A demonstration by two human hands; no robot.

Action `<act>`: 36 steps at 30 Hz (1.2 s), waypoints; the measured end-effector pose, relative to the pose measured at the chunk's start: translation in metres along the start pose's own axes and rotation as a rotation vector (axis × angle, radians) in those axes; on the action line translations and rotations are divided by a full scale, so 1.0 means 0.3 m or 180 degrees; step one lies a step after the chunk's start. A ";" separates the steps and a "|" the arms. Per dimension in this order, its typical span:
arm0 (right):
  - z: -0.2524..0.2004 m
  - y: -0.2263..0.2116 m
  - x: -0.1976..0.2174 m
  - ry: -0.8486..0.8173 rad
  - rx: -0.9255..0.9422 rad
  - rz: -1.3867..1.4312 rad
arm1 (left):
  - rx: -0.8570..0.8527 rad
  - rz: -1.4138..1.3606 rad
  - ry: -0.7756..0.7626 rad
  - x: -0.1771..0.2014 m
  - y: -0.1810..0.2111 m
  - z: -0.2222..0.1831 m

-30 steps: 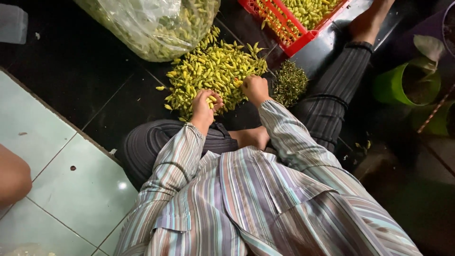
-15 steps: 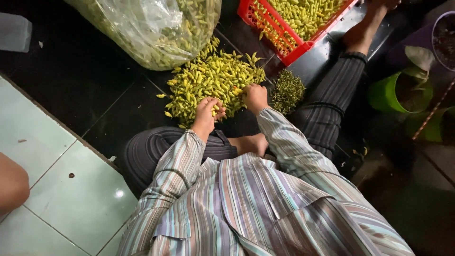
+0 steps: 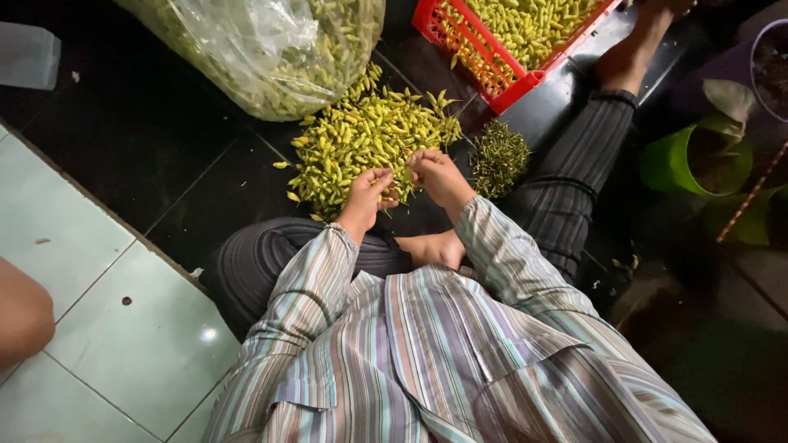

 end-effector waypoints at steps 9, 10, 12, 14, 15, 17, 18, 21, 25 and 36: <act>-0.014 0.048 -0.065 0.0045 -0.0524 0.0706 | -0.0185 -0.0021 0.0197 0.034 0.000 0.018; -0.006 0.077 -0.063 0.0046 -0.0527 0.0703 | -0.0183 -0.0025 0.0199 0.036 -0.010 0.024; 0.002 0.184 -0.051 0.0245 -0.1013 0.1148 | -0.0173 -0.0055 0.0279 0.049 -0.030 0.034; -0.027 0.130 -0.095 0.0237 -0.0763 0.1027 | -0.0225 -0.0045 0.0396 0.049 -0.013 0.030; -0.041 0.091 -0.115 0.0228 -0.0507 0.0907 | -0.0281 -0.0031 0.0510 0.054 -0.003 0.026; -0.022 0.088 -0.108 0.0158 -0.0115 0.0429 | -0.0294 -0.0034 0.0550 0.075 -0.037 0.042; -0.012 0.058 -0.110 0.0091 0.0301 -0.0048 | -0.0318 -0.0032 0.0567 0.080 -0.048 0.058; -0.034 0.007 -0.163 0.0076 0.0543 -0.0522 | -0.0329 0.0020 0.0614 0.063 0.012 0.027; 0.009 0.042 -0.136 0.0103 0.0620 -0.0675 | -0.0401 0.0059 0.0605 0.062 0.015 0.030; -0.036 0.034 -0.198 0.0541 0.0689 -0.0236 | -0.0370 -0.0338 0.0625 0.087 -0.021 0.070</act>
Point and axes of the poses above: each hand's wrist, its own z-axis towards the middle knuckle, its own x-axis out of the back of the hand, y = z × x, the point moved 9 cm from there along z, towards the middle knuckle, and after that the axes turned 5 degrees about -x, right-handed, at the moved point
